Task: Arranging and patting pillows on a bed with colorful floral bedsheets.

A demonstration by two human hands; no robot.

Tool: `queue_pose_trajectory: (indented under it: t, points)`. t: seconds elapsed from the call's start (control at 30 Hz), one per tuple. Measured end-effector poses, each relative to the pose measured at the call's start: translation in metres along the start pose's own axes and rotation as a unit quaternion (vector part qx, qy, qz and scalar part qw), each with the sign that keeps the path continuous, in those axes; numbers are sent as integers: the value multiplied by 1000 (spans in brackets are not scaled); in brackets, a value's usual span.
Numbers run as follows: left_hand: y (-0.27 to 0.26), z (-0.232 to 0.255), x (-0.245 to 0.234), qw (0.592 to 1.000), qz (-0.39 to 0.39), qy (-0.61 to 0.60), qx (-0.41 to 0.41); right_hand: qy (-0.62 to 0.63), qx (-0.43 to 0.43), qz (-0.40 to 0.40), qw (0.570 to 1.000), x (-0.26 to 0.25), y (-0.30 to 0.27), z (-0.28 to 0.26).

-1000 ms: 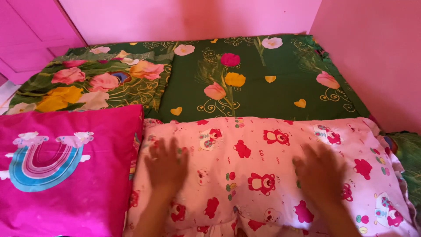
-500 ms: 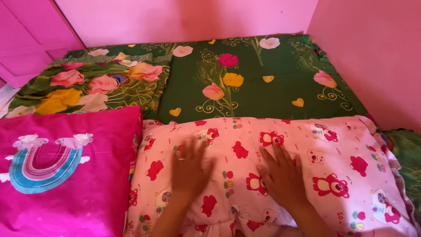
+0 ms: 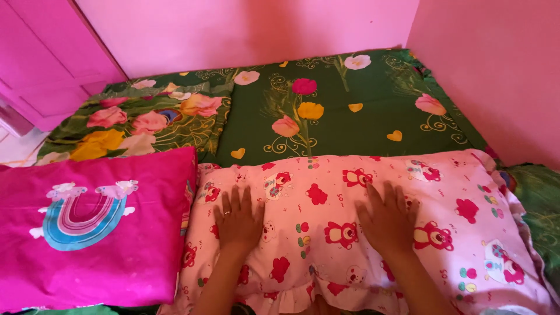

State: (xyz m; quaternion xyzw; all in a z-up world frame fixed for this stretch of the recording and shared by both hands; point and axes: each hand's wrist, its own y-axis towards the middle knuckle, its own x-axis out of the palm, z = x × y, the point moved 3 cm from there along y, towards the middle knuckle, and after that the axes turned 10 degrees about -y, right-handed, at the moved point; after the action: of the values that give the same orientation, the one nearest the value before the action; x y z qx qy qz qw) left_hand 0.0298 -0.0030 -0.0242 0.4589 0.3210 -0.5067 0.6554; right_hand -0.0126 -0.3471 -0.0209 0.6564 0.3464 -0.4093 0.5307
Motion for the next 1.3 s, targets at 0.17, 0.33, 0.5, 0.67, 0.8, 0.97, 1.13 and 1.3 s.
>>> queue_pose_trajectory:
  t: [0.17, 0.33, 0.5, 0.67, 0.8, 0.97, 1.13, 1.3]
  points:
    - [-9, 4, -9, 1000, -8, 0, 9, 1, 4, -3, 1000, -1, -2, 1]
    - [-16, 2, -7, 1000, -3, -1, 13, -12, -1, 20, 1000, 4, -3, -6]
    - [-18, 18, -10, 1000, -27, 3, 15, -48, 2, 10, 999, 13, 0, -15]
    - [-29, 57, -6, 996, -36, -25, 78, -50, -27, 6, 998, 15, 1, -23]
    - [-29, 63, 1, 988, 17, -33, 151, -40, -29, 5, 999, 13, 1, -25]
    - [-22, 59, -3, 988, 13, -49, 148, -31, -35, 12, 999, 14, 1, -22]
    - [-20, 59, -13, 988, -1, -60, 141, -15, -42, 15, 999, 6, 1, -16]
    - [0, 32, -31, 998, -41, 3, 50, -35, 9, -24, 999, -7, 11, 11]
